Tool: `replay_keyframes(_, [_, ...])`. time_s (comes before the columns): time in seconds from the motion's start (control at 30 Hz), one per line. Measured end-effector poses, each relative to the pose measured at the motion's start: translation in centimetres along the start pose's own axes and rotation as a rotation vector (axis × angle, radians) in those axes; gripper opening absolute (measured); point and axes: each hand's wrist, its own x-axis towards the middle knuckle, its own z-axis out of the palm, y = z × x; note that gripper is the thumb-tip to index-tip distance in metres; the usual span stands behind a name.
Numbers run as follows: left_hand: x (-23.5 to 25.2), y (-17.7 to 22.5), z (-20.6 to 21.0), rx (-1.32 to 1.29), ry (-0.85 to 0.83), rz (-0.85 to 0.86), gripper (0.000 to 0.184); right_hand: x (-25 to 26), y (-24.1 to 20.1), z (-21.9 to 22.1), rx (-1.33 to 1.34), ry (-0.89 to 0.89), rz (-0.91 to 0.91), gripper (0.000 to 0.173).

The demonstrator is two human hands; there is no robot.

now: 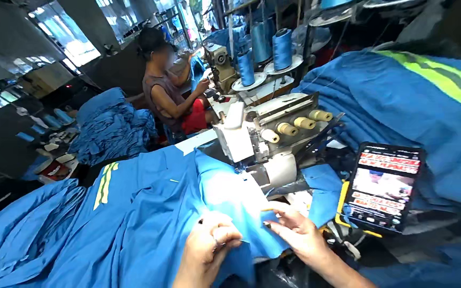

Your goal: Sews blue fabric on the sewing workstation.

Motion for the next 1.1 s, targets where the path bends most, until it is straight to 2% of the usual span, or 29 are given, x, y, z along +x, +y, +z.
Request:
replay_keyframes(0.03, [1.5,0.8,0.3,-0.144,-0.005,0.018,0.014,0.1,-0.2,-0.3,-0.01,-0.043,-0.016,0.025])
replay_keyframes(0.1, [4.3,1.7,1.6,-0.21,0.018,0.042,0.015,0.4,-1.0,-0.5,0.008,-0.089,0.041,0.017])
replay_keyframes(0.17, [6.6,0.9,3.4,-0.172,0.076,0.012,0.011,0.4,-2.2,-0.3,0.105,-0.045,0.254,0.021])
replay_keyframes(0.27, [8.4,-2.0,5.4,-0.135,0.177,-0.172,0.006,0.4,-3.3,-0.3,0.297,0.065,0.621,0.027])
replay_keyframes(0.33, [9.0,-3.3,5.6,-0.11,0.212,-0.301,0.005,0.1,-2.9,-0.7,0.288,0.061,0.708,0.03])
replay_keyframes(0.5, [8.6,-3.6,5.0,-0.123,0.211,-0.436,0.007,-1.7,-2.4,-2.0,0.062,-0.09,0.616,0.017])
replay_keyframes(0.73, [6.8,-3.1,3.5,-0.107,0.164,-0.53,0.005,-3.3,-3.8,-2.2,-0.06,-0.165,0.637,0.006])
replay_keyframes(0.9, [6.7,-3.0,3.6,-0.048,0.147,-0.566,0.009,-4.5,-4.8,-2.3,-0.005,-0.096,0.638,0.002])
replay_keyframes(0.97, [7.0,-3.0,3.8,-0.022,0.152,-0.58,0.01,-4.5,-4.8,-2.1,0.032,-0.051,0.654,0.008])
replay_keyframes(1.03, [7.0,-2.7,4.3,0.053,0.175,-0.528,0.009,-4.5,-4.9,-1.9,0.057,-0.022,0.671,0.016])
replay_keyframes(1.1, [6.3,-1.8,5.4,0.298,0.248,-0.329,0.008,-4.7,-4.8,-1.6,0.065,-0.004,0.664,0.024])
